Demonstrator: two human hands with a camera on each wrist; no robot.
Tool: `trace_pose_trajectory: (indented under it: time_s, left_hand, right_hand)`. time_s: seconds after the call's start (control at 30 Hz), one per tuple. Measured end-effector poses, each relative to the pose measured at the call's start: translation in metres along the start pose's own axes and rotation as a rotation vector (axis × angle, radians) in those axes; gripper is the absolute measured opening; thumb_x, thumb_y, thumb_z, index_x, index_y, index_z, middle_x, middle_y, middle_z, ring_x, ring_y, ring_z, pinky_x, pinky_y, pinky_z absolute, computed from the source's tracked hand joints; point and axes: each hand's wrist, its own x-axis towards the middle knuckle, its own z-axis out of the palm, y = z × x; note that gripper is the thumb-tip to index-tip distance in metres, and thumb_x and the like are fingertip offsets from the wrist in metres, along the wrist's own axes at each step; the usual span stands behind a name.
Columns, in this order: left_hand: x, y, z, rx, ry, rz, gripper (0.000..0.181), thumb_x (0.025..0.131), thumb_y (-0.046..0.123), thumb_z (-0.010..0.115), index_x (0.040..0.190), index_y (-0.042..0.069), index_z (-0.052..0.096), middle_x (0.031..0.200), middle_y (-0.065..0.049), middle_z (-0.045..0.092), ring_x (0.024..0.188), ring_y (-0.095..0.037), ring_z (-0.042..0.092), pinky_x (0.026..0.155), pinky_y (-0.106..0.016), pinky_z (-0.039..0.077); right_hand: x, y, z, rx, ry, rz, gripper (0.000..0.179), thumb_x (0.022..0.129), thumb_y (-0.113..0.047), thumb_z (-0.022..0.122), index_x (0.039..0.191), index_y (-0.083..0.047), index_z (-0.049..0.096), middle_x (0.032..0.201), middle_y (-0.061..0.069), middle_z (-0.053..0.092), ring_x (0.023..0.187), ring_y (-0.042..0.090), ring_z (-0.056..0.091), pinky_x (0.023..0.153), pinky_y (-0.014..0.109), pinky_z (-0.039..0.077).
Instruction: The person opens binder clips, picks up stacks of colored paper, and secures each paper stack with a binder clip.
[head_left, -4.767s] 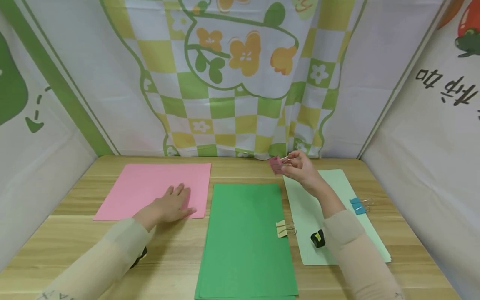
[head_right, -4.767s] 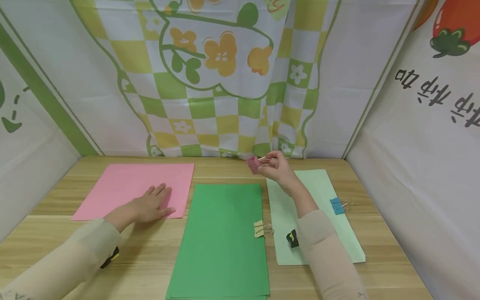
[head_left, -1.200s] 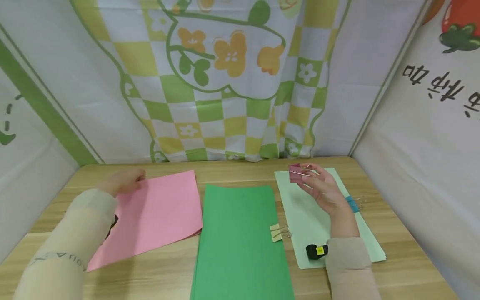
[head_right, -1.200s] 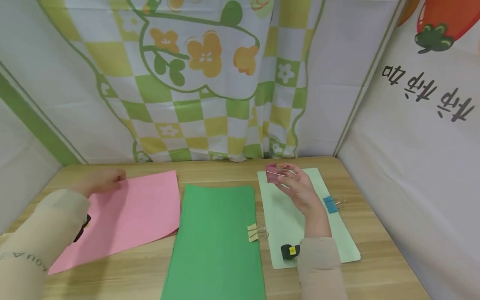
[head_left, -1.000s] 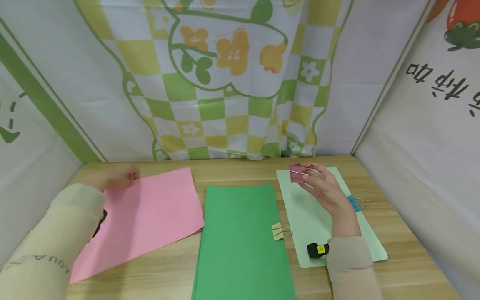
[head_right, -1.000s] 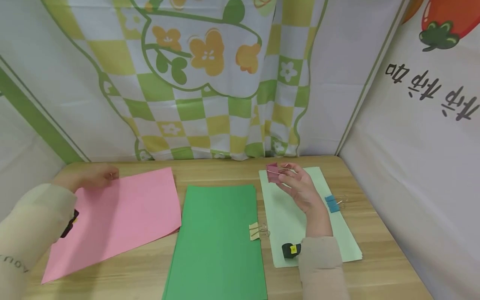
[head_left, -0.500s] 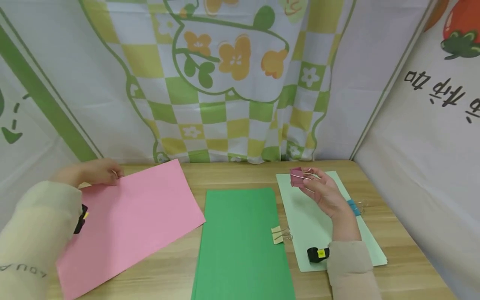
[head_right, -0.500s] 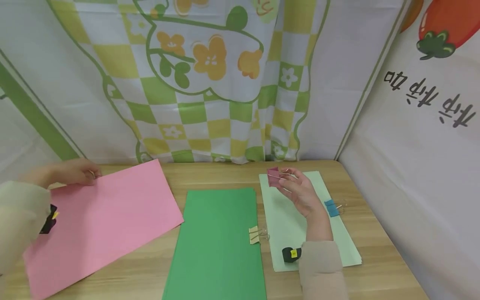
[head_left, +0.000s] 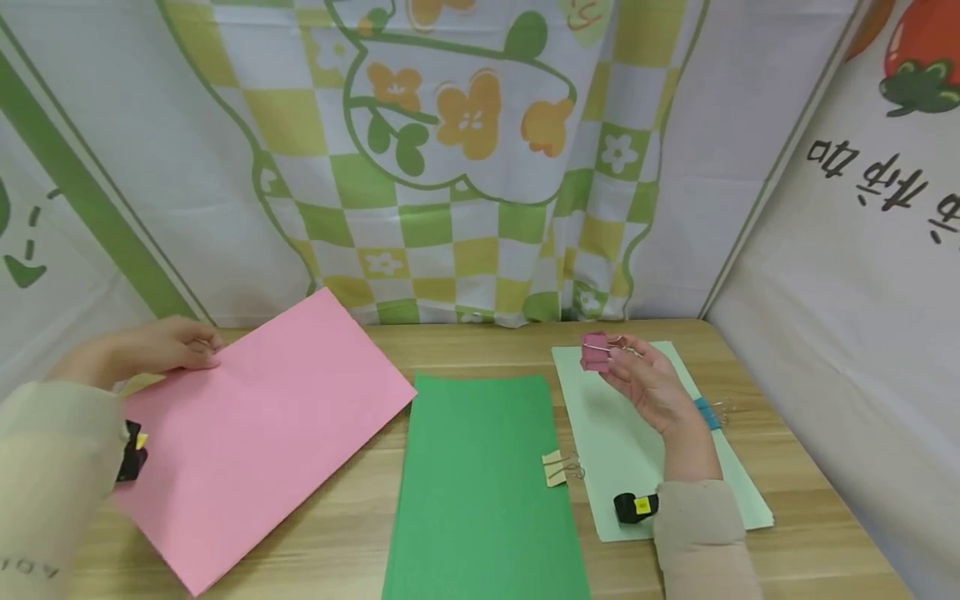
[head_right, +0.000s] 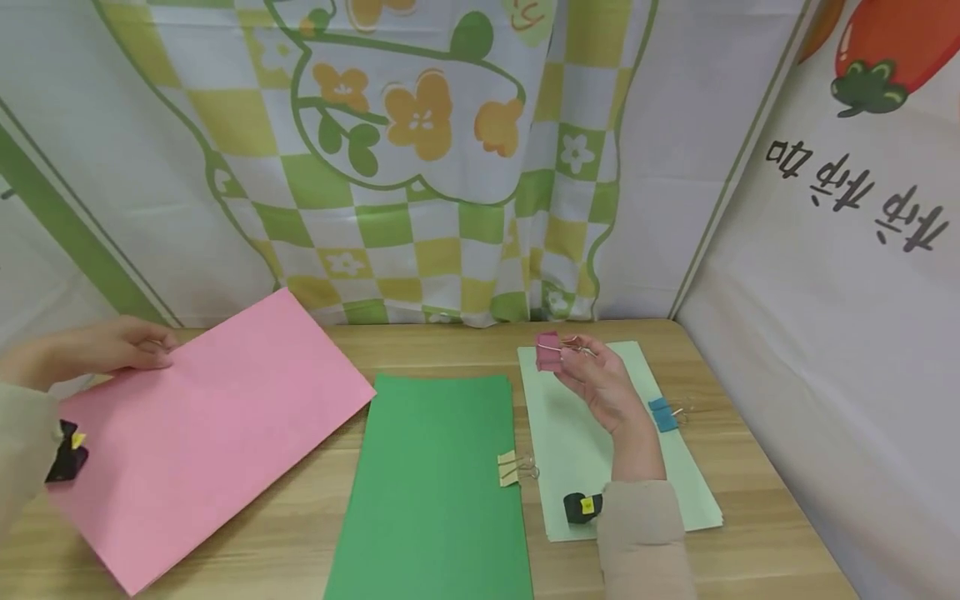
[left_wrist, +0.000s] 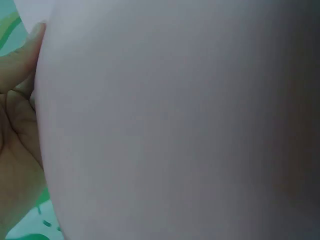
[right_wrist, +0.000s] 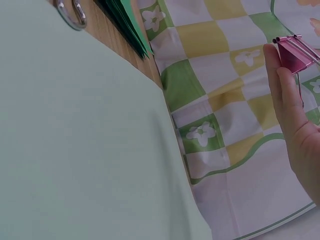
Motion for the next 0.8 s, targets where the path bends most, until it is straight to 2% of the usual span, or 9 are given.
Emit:
trace_pose_trajectory:
  time_s: [0.13, 0.33, 0.47, 0.57, 0.63, 0.73, 0.8]
  left_hand:
    - [-0.005, -0.007, 0.001, -0.135, -0.005, -0.026, 0.021, 0.101, 0.009, 0.054, 0.114, -0.007, 0.055, 0.094, 0.009, 0.064, 0.078, -0.001, 0.056, 0.069, -0.024, 0.051]
    - [-0.012, -0.016, -0.003, -0.303, -0.009, 0.015, 0.011, 0.104, 0.011, 0.049, 0.108, 0.006, 0.058, 0.088, 0.012, 0.069, 0.078, -0.005, 0.062, 0.068, -0.025, 0.053]
    - [-0.011, -0.017, 0.0, -0.323, 0.063, -0.009, 0.011, 0.104, 0.013, 0.05, 0.11, 0.009, 0.059, 0.086, 0.013, 0.068, 0.077, -0.003, 0.059, 0.067, -0.024, 0.051]
    - [-0.01, -0.017, 0.005, -0.303, 0.145, -0.059, 0.012, 0.104, 0.017, 0.053, 0.111, 0.009, 0.059, 0.084, 0.016, 0.066, 0.076, -0.001, 0.054, 0.066, -0.022, 0.047]
    - [-0.009, -0.017, 0.008, -0.294, 0.197, -0.08, 0.008, 0.103, 0.019, 0.055, 0.107, 0.016, 0.061, 0.084, 0.02, 0.065, 0.075, 0.001, 0.052, 0.065, -0.022, 0.045]
    - [-0.009, -0.018, 0.014, -0.314, 0.238, -0.091, 0.007, 0.102, 0.02, 0.057, 0.101, 0.025, 0.061, 0.08, 0.023, 0.063, 0.072, 0.001, 0.048, 0.063, -0.022, 0.043]
    - [-0.008, -0.017, 0.018, -0.341, 0.246, -0.092, 0.008, 0.102, 0.02, 0.056, 0.102, 0.026, 0.06, 0.08, 0.024, 0.063, 0.072, 0.001, 0.049, 0.063, -0.021, 0.044]
  right_hand:
    - [-0.001, 0.0, 0.0, 0.023, 0.006, 0.001, 0.032, 0.101, -0.006, 0.052, 0.129, -0.001, 0.038, 0.105, -0.002, 0.07, 0.094, 0.008, 0.072, 0.085, 0.021, 0.057]
    - [0.001, -0.002, -0.002, 0.019, 0.012, -0.006, 0.036, 0.101, -0.006, 0.052, 0.135, -0.007, 0.042, 0.11, -0.001, 0.067, 0.093, 0.012, 0.072, 0.086, 0.021, 0.057]
    - [0.0, -0.001, -0.001, 0.006, 0.016, -0.007, 0.029, 0.101, -0.005, 0.052, 0.129, -0.008, 0.047, 0.111, -0.001, 0.068, 0.095, 0.011, 0.072, 0.087, 0.022, 0.056]
    - [0.0, -0.001, 0.0, 0.018, 0.012, -0.013, 0.024, 0.1, -0.002, 0.05, 0.123, -0.007, 0.046, 0.11, -0.001, 0.069, 0.097, 0.011, 0.072, 0.087, 0.022, 0.056]
    - [0.0, -0.001, 0.0, 0.034, 0.007, -0.022, 0.023, 0.1, 0.001, 0.049, 0.121, -0.005, 0.045, 0.109, 0.0, 0.069, 0.097, 0.011, 0.073, 0.087, 0.022, 0.056]
    - [-0.001, -0.001, 0.0, 0.059, 0.005, -0.032, 0.022, 0.1, 0.002, 0.048, 0.121, -0.003, 0.044, 0.108, 0.002, 0.069, 0.097, 0.013, 0.073, 0.087, 0.021, 0.056]
    - [-0.001, -0.002, 0.0, 0.063, 0.007, -0.036, 0.022, 0.1, 0.002, 0.048, 0.121, -0.003, 0.043, 0.108, 0.002, 0.069, 0.098, 0.013, 0.073, 0.088, 0.021, 0.056]
